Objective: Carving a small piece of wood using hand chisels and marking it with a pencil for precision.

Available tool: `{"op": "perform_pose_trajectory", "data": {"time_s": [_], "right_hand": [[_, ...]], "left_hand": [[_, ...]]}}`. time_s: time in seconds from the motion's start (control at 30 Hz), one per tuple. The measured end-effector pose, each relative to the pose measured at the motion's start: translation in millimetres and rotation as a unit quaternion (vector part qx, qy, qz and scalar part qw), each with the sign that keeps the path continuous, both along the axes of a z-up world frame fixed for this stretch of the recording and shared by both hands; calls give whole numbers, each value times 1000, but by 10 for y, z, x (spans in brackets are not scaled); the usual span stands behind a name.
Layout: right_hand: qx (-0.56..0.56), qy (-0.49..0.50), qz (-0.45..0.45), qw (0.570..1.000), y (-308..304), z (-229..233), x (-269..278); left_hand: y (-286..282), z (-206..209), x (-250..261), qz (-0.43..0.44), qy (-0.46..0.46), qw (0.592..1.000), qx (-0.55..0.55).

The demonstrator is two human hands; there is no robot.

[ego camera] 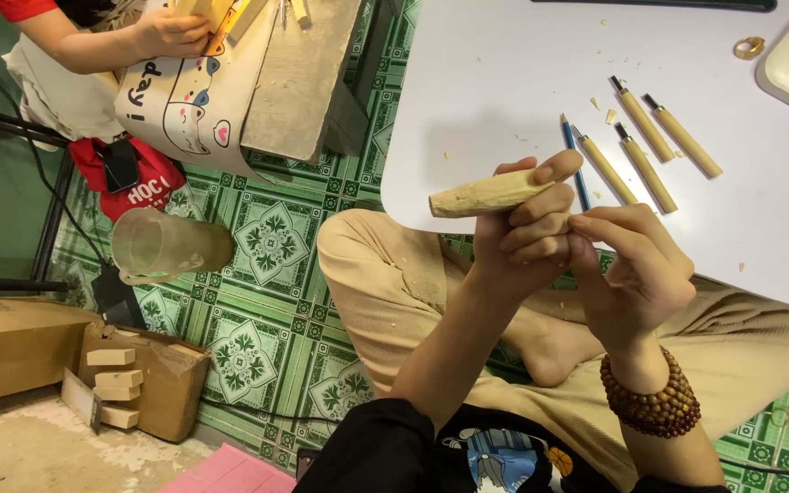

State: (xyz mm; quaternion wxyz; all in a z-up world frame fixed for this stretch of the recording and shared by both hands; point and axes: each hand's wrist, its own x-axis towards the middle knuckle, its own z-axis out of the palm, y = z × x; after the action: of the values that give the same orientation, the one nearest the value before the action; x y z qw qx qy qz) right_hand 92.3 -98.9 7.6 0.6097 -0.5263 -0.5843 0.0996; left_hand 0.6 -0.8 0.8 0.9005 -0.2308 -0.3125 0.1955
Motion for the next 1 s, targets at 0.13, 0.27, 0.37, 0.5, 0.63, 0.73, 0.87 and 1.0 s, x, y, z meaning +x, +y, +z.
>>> {"op": "perform_pose_trajectory", "data": {"time_s": [0.13, 0.27, 0.37, 0.5, 0.63, 0.73, 0.87, 1.0], "right_hand": [[-3, -7, -13, 1000, -8, -8, 7], [-5, -17, -16, 1000, -4, -13, 21], [-6, 2, -12, 1000, 20, -74, 41], [6, 77, 18, 997, 68, -193, 102], [4, 92, 53, 994, 153, -157, 122], [45, 99, 49, 993, 247, -92, 123], [35, 114, 56, 991, 284, -125, 143], [28, 128, 58, 990, 320, -133, 147]], "left_hand": [[-5, -45, 31, 1, -2, 1000, 0], [7, -83, 31, 16, 19, 999, 22], [-21, -101, 11, 155, 204, 962, 98], [21, -124, -86, 500, 572, 584, 285], [57, 66, -204, 544, 620, 445, 350], [113, 117, -205, 604, 643, 340, 325], [125, 177, -243, 611, 642, 292, 359], [156, 136, -281, 599, 644, 269, 393]]}}
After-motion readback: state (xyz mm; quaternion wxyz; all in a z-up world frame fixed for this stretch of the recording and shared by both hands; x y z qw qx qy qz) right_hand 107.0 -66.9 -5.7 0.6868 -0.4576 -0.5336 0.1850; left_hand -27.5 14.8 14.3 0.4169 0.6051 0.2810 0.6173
